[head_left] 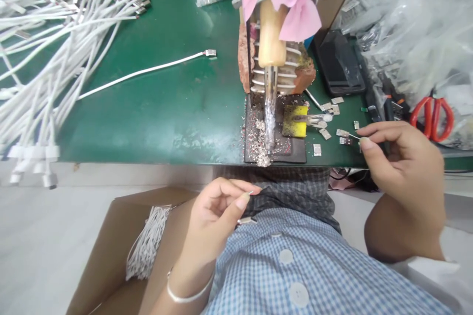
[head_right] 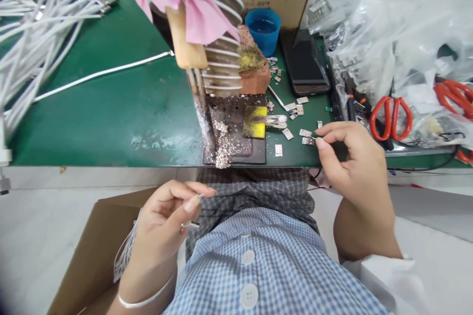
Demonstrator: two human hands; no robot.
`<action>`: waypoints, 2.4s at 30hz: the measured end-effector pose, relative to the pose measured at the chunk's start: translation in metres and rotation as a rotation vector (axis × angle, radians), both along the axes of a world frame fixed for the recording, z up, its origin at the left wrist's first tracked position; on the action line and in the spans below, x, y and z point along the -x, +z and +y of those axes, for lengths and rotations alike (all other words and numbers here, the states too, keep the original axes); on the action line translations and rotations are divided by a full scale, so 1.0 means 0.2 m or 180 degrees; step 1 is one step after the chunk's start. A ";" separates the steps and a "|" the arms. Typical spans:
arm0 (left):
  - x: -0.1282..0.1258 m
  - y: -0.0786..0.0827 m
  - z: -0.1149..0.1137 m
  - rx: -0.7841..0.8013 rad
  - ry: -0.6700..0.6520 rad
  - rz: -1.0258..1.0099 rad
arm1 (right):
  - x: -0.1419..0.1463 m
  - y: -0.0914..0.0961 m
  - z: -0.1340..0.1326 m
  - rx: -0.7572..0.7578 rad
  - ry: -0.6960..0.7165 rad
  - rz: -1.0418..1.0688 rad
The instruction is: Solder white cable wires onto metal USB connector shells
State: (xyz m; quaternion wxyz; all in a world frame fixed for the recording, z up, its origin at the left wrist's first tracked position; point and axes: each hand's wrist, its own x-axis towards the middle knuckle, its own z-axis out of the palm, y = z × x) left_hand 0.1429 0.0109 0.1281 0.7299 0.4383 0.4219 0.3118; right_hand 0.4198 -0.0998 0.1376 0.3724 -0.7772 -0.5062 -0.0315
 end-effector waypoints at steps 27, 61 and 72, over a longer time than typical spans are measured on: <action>0.06 -0.03 -0.01 -0.0119 0.0118 0.0255 | -0.30 0.00 0.34 0.0775 0.1092 -0.0652; -0.11 -0.03 -0.09 -0.0909 -0.0697 -0.0395 | 0.50 -0.10 0.08 -0.0345 0.1527 0.2378; -0.14 0.01 0.03 -0.0041 -0.0375 -0.0472 | 0.44 -0.06 0.12 -0.0521 0.1809 0.0814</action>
